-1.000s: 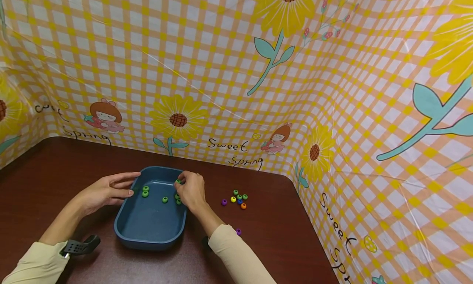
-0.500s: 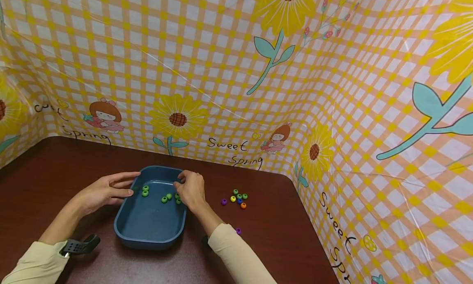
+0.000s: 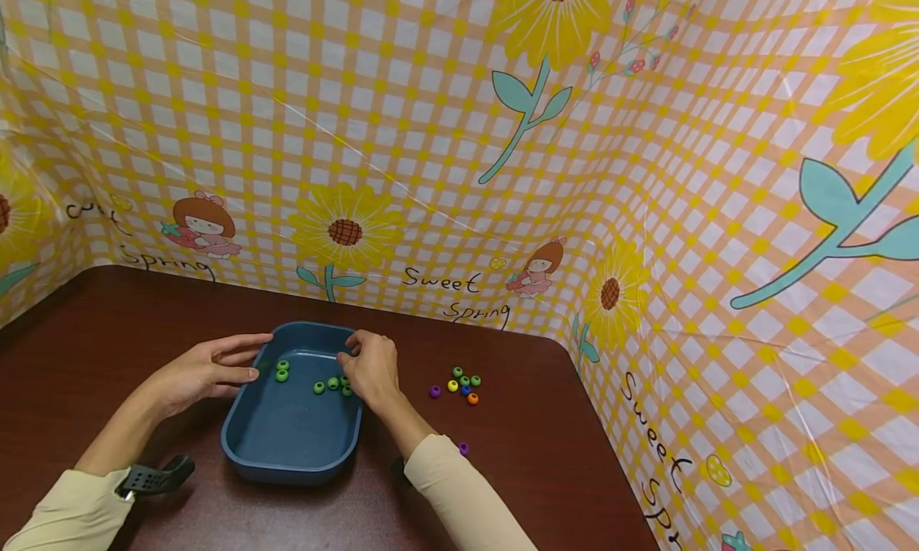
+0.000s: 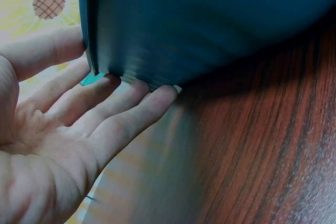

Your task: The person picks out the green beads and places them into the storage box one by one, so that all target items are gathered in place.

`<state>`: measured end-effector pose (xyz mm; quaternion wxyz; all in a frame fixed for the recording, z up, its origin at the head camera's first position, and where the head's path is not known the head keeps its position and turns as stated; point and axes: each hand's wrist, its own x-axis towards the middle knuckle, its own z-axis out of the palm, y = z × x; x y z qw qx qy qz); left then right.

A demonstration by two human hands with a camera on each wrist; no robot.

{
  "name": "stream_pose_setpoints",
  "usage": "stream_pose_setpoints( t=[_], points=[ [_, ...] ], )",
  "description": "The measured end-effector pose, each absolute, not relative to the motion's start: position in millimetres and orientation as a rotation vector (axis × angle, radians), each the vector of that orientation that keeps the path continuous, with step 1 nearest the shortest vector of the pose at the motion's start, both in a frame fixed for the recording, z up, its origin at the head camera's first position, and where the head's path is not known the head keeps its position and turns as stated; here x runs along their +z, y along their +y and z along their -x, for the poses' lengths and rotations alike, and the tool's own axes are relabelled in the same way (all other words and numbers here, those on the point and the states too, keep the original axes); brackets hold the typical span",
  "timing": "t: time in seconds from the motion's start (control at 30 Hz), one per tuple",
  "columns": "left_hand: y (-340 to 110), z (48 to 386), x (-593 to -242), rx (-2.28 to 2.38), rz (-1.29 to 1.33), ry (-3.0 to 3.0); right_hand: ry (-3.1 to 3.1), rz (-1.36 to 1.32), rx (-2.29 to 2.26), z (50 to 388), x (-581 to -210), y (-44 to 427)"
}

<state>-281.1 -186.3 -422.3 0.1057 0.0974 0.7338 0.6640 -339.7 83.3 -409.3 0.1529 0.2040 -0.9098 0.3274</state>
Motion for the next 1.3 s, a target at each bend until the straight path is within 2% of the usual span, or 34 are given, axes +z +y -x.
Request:
stream_pose_setpoints(
  t=[1.3],
  points=[
    [-185.3,280.1,-421.9,1.959,-0.308,2.151,-2.618,-0.590,1.108,333.6,-399.4,87.6]
  ],
)
